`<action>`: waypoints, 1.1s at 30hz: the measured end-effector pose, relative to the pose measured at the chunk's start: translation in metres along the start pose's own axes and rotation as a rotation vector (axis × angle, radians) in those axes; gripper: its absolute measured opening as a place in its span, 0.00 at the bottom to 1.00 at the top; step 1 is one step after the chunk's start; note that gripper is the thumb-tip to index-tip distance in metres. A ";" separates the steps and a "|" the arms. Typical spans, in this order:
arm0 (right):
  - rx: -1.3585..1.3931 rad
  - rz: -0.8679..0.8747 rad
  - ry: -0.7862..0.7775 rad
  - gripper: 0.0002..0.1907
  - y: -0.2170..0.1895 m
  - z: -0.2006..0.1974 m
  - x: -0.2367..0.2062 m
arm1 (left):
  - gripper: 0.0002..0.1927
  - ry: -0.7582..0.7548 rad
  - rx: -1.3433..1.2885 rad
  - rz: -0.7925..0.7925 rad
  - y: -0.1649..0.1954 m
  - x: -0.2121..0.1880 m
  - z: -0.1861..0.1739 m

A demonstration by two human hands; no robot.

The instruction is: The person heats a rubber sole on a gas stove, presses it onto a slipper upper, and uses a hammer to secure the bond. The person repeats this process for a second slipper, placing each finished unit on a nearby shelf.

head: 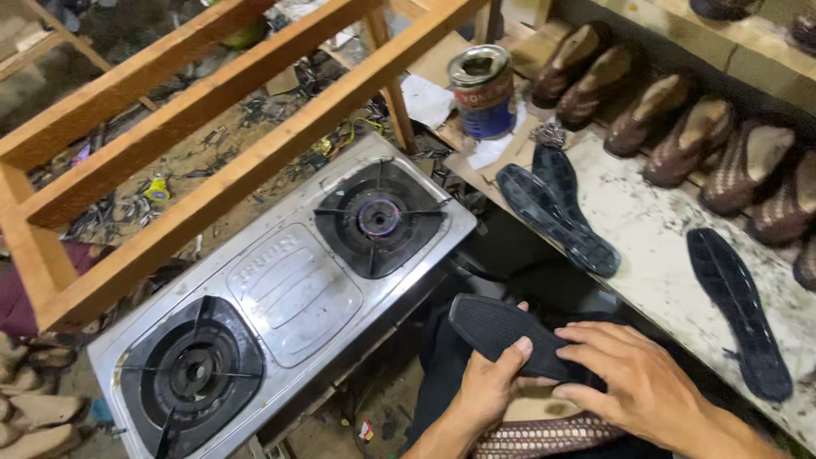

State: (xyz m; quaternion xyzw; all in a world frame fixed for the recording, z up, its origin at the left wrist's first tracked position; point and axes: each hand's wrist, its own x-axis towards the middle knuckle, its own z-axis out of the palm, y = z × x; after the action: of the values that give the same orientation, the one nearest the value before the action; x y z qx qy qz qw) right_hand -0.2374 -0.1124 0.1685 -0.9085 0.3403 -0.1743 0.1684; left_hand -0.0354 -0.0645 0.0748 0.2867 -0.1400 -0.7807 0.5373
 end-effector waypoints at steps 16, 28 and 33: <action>-0.217 0.047 0.107 0.11 0.057 -0.015 0.178 | 0.19 0.074 0.951 0.616 0.030 0.004 -0.050; -0.128 -0.596 0.079 0.01 -0.064 0.107 0.362 | 0.13 0.050 1.233 0.843 0.041 0.004 -0.053; -0.120 -0.745 -0.054 0.01 -0.133 0.137 0.375 | 0.13 0.074 1.315 0.830 0.042 0.003 -0.055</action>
State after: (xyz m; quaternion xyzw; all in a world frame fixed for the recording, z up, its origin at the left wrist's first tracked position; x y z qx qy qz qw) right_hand 0.1612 -0.2466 0.1801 -0.9825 -0.0085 -0.1796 0.0489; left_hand 0.0286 -0.0779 0.0519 0.4966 -0.6521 -0.2621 0.5093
